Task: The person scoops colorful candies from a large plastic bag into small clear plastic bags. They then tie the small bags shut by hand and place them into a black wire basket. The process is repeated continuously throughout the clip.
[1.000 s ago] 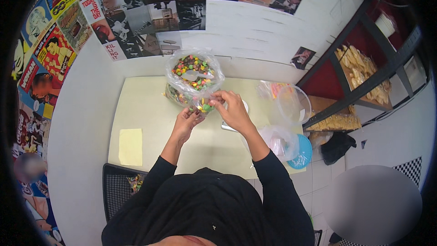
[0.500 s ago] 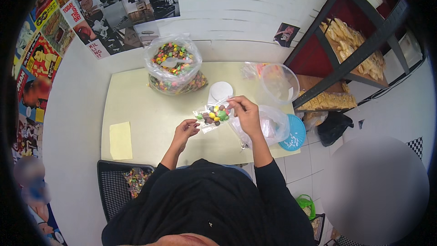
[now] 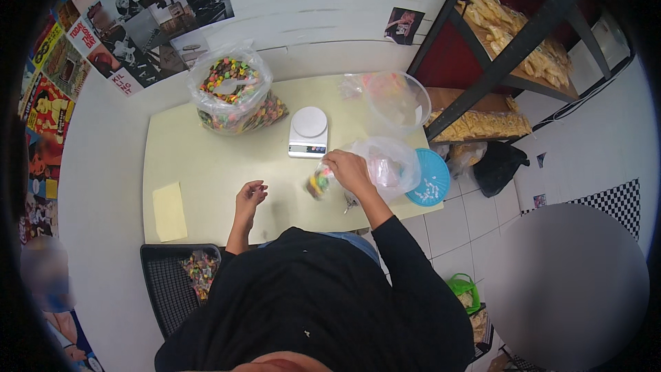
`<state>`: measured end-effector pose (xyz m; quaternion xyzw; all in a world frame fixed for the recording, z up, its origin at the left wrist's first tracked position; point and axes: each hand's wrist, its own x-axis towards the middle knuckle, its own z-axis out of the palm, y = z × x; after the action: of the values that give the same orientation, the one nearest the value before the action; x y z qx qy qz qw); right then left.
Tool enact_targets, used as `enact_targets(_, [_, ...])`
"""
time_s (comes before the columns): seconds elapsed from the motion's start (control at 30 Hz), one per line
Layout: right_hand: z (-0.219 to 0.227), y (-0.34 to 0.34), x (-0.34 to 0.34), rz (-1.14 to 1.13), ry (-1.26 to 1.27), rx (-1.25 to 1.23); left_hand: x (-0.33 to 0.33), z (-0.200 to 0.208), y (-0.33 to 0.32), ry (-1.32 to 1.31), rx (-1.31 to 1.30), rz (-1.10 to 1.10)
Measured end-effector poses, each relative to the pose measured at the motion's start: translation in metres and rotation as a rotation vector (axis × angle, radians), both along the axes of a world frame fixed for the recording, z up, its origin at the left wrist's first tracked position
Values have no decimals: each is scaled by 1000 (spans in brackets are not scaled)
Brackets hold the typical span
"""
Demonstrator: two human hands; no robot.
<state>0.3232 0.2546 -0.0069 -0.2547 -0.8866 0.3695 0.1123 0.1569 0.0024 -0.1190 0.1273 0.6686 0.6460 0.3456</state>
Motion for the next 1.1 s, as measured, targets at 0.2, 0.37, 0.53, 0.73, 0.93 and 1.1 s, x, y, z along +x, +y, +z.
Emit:
enact_targets(0.2, [0,14,0,-59,470,-785,4,7,11,39,-15,-27])
enact_targets(0.37, [-22,16,9,89,206,34,6,21,28,56,-12,-60])
enact_targets(0.53, [16,15,14,21,481,-806,14,26,41,88,45,-80])
enact_targets(0.73, [-8,5,34,214,48,89,32,41,44,89,39,-109])
enact_targets(0.93, [5,-19,51,64,563,-895,47,43,29,139,29,-166])
enact_targets(1.1, [-36,-26,75,83,-7,197,62,68,15,133,51,-107])
